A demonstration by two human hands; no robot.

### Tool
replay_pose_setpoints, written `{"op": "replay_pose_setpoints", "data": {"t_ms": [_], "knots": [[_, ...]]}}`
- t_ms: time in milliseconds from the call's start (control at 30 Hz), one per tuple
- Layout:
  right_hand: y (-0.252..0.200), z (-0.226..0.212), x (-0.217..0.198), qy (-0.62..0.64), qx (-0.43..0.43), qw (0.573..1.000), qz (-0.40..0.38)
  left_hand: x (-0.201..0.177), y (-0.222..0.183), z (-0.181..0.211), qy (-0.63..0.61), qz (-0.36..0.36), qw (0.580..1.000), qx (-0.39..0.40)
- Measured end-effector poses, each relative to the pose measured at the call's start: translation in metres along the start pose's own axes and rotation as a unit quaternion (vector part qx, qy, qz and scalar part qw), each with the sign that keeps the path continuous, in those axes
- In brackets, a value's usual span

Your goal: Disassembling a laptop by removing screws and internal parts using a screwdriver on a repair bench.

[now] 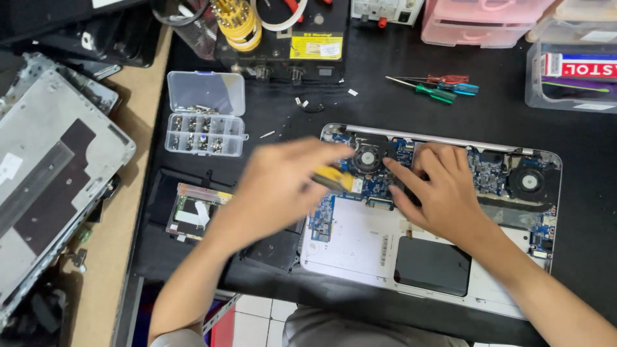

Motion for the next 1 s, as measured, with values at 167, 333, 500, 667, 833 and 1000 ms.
{"op": "replay_pose_setpoints", "data": {"t_ms": [167,333,500,667,833,1000], "knots": [[0.009,-0.006,-0.012,-0.019,-0.036,0.999,-0.013,-0.049,-0.032,-0.025,-0.006,0.043,0.997,-0.067],[0.007,-0.007,-0.012,-0.028,-0.035,0.999,-0.021,-0.068,-0.08,-0.051,-0.186,0.179,0.934,-0.246],[0.007,-0.007,-0.013,-0.014,-0.044,0.999,-0.016,-0.057,-0.099,-0.067,-0.143,0.103,0.943,-0.282],[0.005,-0.006,-0.011,-0.022,-0.041,0.999,-0.018,-0.048,-0.086,-0.079,0.044,0.014,0.973,-0.228],[0.005,-0.004,-0.013,-0.02,-0.036,0.999,-0.018,-0.035,-0.074,-0.102,0.12,-0.059,0.961,-0.242],[0.007,-0.006,-0.015,-0.014,-0.036,0.999,-0.019,-0.021,-0.064,-0.127,0.199,-0.085,0.942,-0.258]]}}
Point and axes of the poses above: each hand's wrist, its own y-axis towards the middle knuckle, its own x-axis out of the palm, z = x × y, the point moved 4 cm from there along y, towards the middle knuckle, and after that the axes turned 8 degrees about x, right-handed, at the moved point
